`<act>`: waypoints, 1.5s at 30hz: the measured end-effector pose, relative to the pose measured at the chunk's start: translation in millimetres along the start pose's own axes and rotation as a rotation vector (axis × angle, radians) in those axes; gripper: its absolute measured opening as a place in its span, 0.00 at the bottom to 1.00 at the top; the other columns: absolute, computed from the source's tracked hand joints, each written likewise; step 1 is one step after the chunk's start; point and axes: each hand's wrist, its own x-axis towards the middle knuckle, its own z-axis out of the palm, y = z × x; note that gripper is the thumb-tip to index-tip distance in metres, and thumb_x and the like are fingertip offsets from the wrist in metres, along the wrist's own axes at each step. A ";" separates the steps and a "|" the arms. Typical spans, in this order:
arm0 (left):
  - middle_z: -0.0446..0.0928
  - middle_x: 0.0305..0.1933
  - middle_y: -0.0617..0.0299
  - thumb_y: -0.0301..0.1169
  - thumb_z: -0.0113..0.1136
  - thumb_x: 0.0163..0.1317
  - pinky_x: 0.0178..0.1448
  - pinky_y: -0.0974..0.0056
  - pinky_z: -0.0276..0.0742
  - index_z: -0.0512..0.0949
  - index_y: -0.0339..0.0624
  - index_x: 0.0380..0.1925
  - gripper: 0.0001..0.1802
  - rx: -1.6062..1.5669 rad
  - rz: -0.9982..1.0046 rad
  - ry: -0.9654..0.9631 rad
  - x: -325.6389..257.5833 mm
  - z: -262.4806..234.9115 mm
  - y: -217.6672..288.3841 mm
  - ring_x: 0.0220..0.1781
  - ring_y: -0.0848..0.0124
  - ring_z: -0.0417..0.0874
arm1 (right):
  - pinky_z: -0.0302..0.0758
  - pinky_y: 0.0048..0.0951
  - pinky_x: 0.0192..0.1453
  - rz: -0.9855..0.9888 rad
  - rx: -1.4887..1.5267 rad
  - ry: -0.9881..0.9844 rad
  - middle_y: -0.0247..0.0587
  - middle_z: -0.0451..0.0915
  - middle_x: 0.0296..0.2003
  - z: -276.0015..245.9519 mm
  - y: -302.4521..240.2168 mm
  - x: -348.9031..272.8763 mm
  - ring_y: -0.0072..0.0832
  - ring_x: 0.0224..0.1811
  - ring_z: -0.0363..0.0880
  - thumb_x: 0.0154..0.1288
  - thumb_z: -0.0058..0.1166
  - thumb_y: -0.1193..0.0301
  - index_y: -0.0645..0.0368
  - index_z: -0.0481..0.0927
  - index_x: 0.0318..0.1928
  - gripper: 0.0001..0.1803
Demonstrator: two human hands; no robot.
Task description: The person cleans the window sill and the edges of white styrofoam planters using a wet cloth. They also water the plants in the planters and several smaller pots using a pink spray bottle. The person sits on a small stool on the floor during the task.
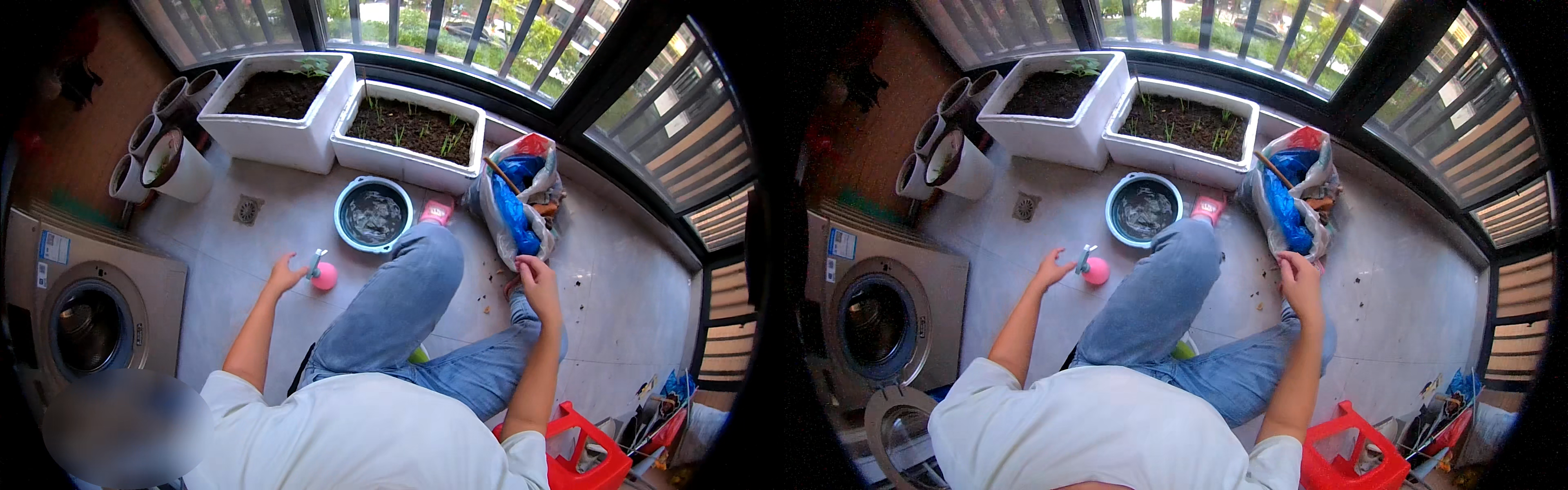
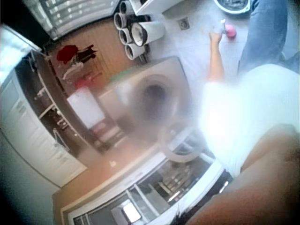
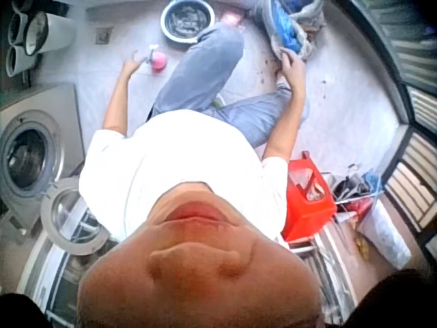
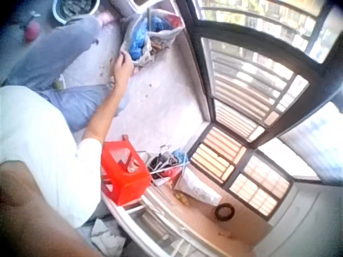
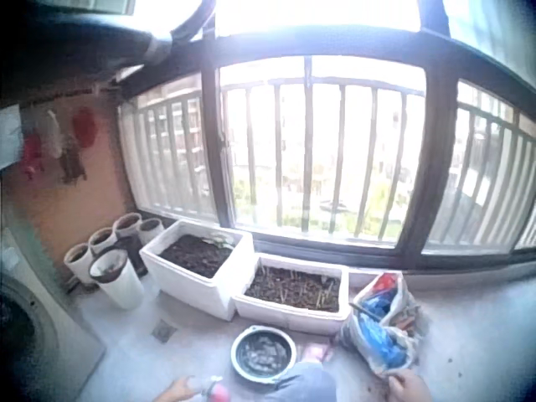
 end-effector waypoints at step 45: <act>0.76 0.31 0.58 0.36 0.60 0.51 0.41 0.64 0.74 0.74 0.32 0.36 0.18 -0.192 -0.383 0.457 -54.1 -28.1 -294.5 0.34 0.67 0.78 | 0.72 0.40 0.46 -0.435 -0.642 -0.733 0.56 0.72 0.36 316.5 39.8 191.2 0.47 0.43 0.73 0.46 0.47 0.80 0.63 0.75 0.35 0.12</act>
